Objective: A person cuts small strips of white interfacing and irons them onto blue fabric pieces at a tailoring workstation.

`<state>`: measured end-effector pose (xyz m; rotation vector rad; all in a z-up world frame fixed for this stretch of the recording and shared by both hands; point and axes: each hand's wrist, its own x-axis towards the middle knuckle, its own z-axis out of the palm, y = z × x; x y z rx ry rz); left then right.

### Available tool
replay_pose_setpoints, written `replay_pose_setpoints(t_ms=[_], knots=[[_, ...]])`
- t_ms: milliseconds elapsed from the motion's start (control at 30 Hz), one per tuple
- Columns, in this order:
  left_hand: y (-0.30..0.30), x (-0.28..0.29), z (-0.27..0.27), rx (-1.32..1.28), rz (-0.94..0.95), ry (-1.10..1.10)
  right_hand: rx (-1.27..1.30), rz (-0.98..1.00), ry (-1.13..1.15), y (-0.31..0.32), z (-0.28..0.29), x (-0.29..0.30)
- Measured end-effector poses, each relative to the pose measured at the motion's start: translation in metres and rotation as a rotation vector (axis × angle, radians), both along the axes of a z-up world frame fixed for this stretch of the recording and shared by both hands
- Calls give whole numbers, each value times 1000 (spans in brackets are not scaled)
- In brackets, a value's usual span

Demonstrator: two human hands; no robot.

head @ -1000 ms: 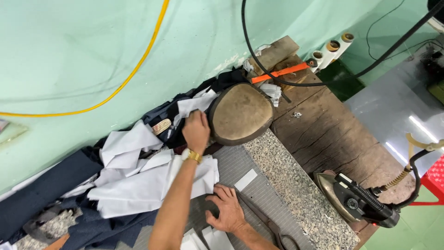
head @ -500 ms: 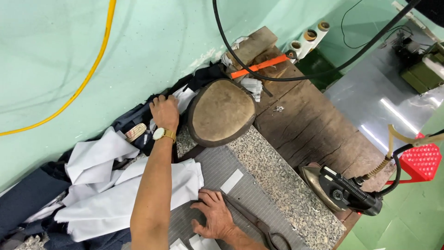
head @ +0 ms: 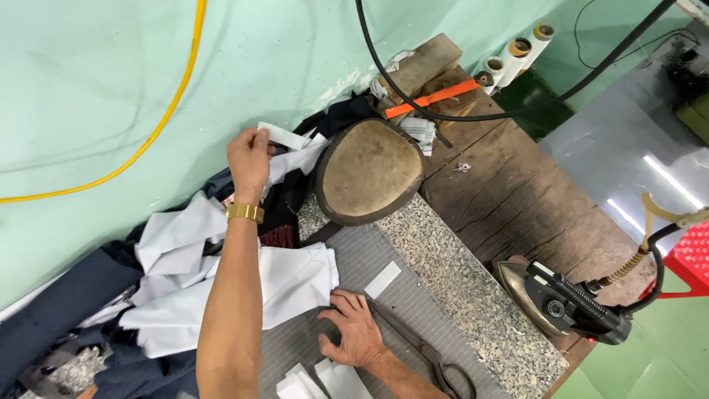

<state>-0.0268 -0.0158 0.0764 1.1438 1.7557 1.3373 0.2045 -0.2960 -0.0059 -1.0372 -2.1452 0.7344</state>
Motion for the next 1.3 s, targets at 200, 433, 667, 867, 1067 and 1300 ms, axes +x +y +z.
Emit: replay_pose_setpoints(t_ms=[200, 433, 667, 867, 1067, 1300], knots=[[-28, 6, 11, -65, -7, -186, -28, 2, -44, -2, -3, 0], [-144, 129, -27, -371, -297, -126, 106, -22, -37, -5, -10, -2], [-244, 156, -32, -179, -303, 616, 258, 39, -403, -9, -134, -1], [-308, 53, 23, -226, -135, 932, 152, -27, -73, -6, -35, 2], [-300, -9, -34, -84, -122, 1413, 98, -37, -80, -9, -31, 0], [-236, -60, -111, -20, -191, 1404, 97, -29, -34, -7, -23, -2]])
